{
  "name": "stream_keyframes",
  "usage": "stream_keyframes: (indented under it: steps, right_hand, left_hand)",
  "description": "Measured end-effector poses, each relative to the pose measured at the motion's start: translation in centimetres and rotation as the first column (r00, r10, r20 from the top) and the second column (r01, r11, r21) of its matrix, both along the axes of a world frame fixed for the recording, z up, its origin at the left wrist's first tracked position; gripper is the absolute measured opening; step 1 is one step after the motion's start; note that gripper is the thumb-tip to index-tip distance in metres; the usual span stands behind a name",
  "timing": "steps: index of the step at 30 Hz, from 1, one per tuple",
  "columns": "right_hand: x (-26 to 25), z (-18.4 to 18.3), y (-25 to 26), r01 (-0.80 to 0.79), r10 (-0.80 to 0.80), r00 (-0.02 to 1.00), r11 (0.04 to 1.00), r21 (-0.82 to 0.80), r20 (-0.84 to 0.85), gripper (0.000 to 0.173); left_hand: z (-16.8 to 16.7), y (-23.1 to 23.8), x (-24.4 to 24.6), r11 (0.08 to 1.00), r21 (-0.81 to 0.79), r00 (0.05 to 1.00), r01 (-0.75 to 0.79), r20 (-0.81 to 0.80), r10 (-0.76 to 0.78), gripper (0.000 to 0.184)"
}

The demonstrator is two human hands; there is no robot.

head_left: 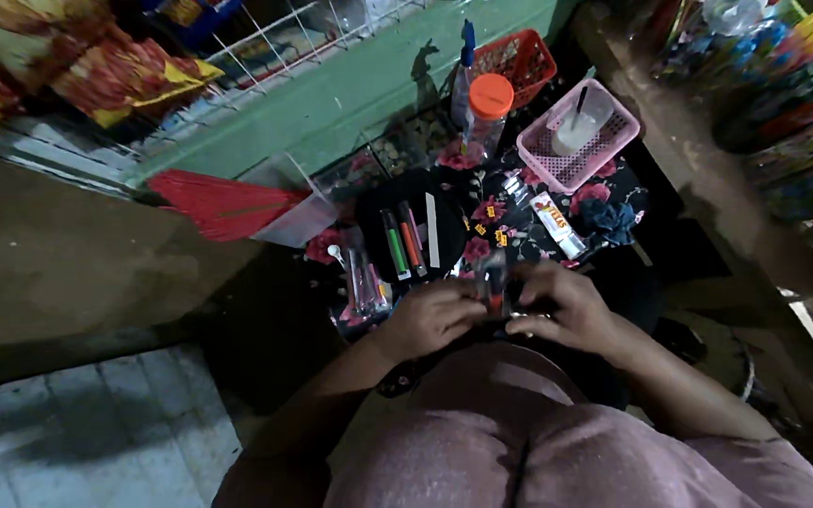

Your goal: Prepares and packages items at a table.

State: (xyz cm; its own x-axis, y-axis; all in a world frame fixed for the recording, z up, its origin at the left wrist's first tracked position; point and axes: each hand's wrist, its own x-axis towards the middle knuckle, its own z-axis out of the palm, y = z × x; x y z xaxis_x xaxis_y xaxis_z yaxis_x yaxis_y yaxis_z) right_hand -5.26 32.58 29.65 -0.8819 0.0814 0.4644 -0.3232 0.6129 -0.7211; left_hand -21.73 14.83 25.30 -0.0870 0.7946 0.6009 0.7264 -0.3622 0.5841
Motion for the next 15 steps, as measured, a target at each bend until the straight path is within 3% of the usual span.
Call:
stream_keyframes:
  steps: [3, 6, 11, 15]
  right_hand:
    - [-1.5, 0.5, -0.4, 0.158, -0.149, 0.987, 0.973, -0.166, 0.062, 0.057]
    - [-3.0, 1.8, 0.1, 0.184, -0.163, 0.98, 0.959, -0.215, 0.111, 0.086]
    - [-3.5, 3.9, -0.1, 0.266, -0.253, 0.945, 0.963, -0.037, 0.205, 0.077]
    - [-2.9, 4.2, 0.1, 0.153, -0.15, 0.968, 0.988, -0.004, 0.201, 0.072]
  left_hand:
    - [0.9, 1.0, -0.5, 0.993, -0.117, 0.993, -0.006, 0.113, 0.019, 0.017]
    - [1.6, 1.7, -0.8, 0.993, -0.12, 0.99, 0.001, 0.138, 0.015, 0.014]
    - [2.0, 2.0, -0.7, 0.993, -0.116, 0.993, -0.01, 0.117, 0.024, 0.017]
    - [2.4, 1.8, -0.4, 0.991, -0.097, 0.992, -0.092, 0.082, 0.1, 0.015]
